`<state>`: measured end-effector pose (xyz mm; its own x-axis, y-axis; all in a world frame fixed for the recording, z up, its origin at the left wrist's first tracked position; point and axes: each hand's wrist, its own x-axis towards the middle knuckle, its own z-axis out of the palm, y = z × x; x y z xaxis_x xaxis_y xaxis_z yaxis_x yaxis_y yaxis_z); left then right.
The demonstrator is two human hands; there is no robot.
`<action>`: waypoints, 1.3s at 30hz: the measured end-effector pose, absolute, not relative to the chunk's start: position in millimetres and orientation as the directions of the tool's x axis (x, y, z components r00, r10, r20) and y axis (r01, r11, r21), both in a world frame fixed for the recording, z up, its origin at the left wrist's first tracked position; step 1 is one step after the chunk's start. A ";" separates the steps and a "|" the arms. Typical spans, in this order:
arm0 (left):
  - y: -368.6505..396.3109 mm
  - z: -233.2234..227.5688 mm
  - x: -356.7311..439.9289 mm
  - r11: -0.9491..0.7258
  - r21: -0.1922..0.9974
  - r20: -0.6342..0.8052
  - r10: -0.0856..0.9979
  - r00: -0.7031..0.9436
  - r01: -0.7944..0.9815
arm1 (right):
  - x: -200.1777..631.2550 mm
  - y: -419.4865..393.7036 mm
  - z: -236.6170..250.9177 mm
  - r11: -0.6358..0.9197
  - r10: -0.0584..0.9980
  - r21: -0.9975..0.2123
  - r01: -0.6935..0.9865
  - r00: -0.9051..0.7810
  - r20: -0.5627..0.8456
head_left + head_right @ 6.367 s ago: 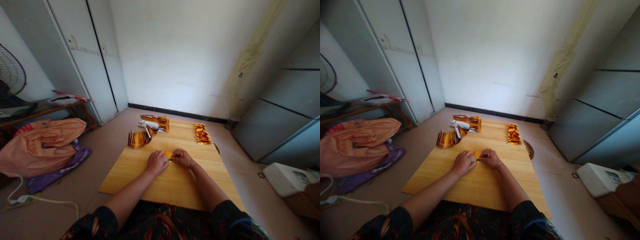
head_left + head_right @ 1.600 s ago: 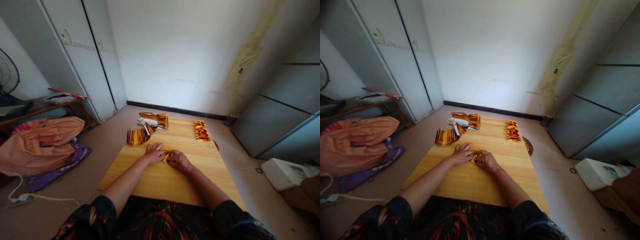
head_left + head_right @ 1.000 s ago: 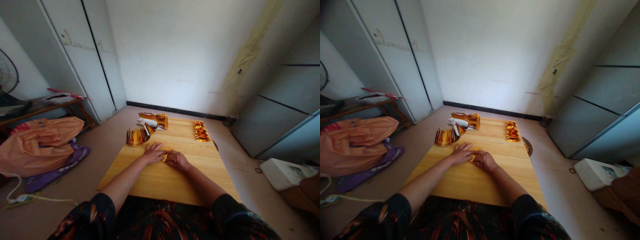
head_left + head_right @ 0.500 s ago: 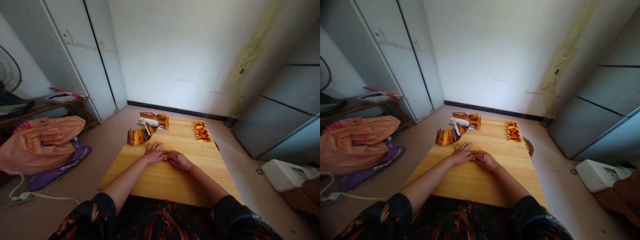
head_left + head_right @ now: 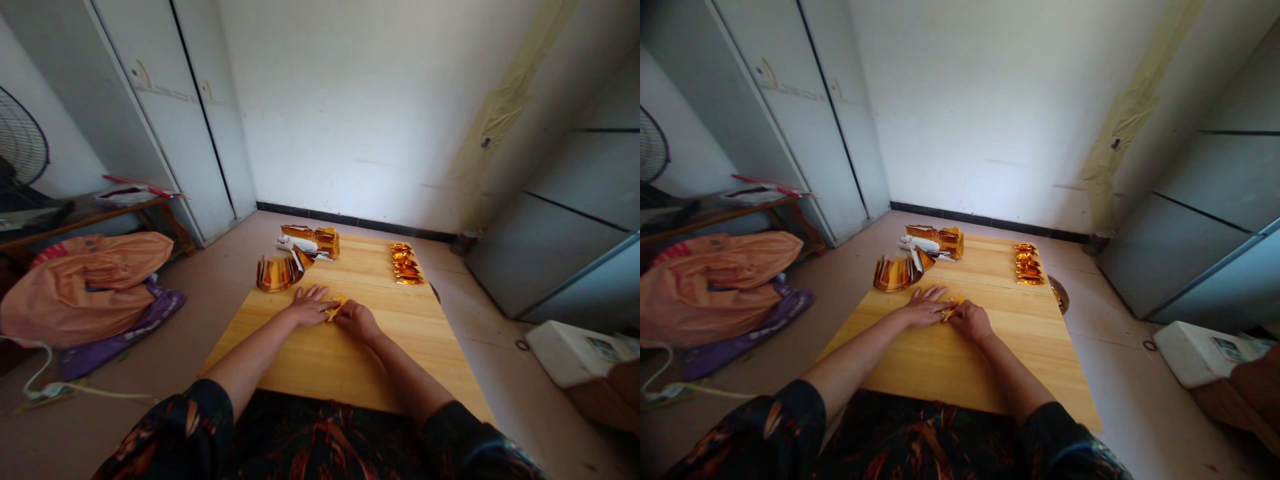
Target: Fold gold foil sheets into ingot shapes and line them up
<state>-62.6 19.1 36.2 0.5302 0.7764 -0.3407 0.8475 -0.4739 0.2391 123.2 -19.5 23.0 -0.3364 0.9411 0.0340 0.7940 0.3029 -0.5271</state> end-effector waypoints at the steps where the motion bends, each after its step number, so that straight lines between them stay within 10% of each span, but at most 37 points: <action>1: 19.3 37.7 -62.4 -0.472 0.239 -0.353 0.771 0.529 0.848 | 121.2 -18.7 24.1 0.263 0.953 -0.514 0.816 -0.303 0.007; 39: 21.7 24.8 -64.4 -0.496 0.256 -0.335 0.760 0.557 0.830 | 105.0 -12.3 28.2 0.089 0.987 -0.301 0.950 -0.125 -0.103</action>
<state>-64.4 21.7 24.8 0.5570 0.7598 -0.3354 0.8300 -0.4957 0.2557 105.0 -12.3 28.2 -0.1251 0.9868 -0.1026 0.9495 0.0891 -0.3008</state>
